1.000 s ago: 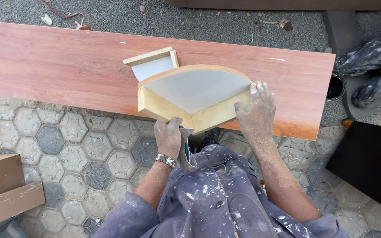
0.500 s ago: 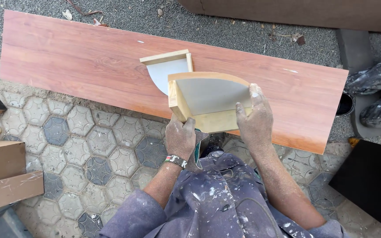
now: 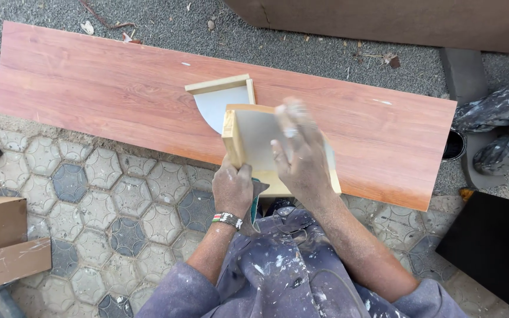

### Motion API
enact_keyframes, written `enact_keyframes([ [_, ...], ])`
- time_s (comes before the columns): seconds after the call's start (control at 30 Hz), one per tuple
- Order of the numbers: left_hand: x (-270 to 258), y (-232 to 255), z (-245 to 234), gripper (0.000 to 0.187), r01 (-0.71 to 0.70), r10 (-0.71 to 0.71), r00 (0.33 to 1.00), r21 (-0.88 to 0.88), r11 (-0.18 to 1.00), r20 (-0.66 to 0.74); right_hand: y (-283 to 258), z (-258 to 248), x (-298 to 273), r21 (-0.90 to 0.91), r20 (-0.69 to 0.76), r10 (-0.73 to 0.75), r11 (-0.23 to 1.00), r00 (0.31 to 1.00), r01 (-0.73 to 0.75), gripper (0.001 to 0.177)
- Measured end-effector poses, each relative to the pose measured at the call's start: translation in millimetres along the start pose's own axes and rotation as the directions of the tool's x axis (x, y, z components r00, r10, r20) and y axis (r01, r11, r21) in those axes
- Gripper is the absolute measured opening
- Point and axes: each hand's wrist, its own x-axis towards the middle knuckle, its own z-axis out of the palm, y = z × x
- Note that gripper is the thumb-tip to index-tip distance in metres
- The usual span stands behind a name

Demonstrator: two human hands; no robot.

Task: The person holds a small, curved wooden frame and smooths its edges and surfaces using a sanding block. They rotate the frame to sand different sides and then place it on a wooden plank next to another similar frame.

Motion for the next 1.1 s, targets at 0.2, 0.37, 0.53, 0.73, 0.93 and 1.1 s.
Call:
enact_keyframes([
  [0.2, 22, -17, 0, 0.034, 0.001, -0.001, 1.0, -0.03, 1.0, -0.017, 54, 5, -5, -0.018, 0.189, 0.129, 0.992, 0.973, -0.128, 0.073],
  [0.37, 46, -78, 19, 0.034, -0.205, 0.197, 0.978, -0.177, 0.963, -0.063, 114, -19, -36, 0.261, 0.144, 0.482, 0.824, 0.864, -0.503, 0.077],
  [0.53, 50, -91, 42, 0.026, 0.077, -0.025, 0.993, -0.492, 0.867, 0.111, 85, -13, -42, 0.812, 0.266, 0.598, 0.284, 0.756, -0.511, 0.102],
  [0.73, 28, -61, 48, 0.031, 0.67, -0.425, 0.73, -0.68, 0.296, 0.535, 21, -5, -33, 0.637, 0.37, 0.611, 0.381, 0.7, -0.67, 0.143],
  [0.93, -8, -9, 8, 0.04, 0.746, -0.259, 0.652, -0.54, 0.39, 0.713, 60, 27, -66, 0.624, 0.352, 0.618, 0.406, 0.703, -0.668, 0.131],
  [1.1, -26, 36, -31, 0.081, -0.184, 0.16, 0.955, 0.077, 0.98, 0.248, 31, -3, -53, 0.423, 0.252, 0.614, 0.625, 0.748, -0.656, 0.129],
])
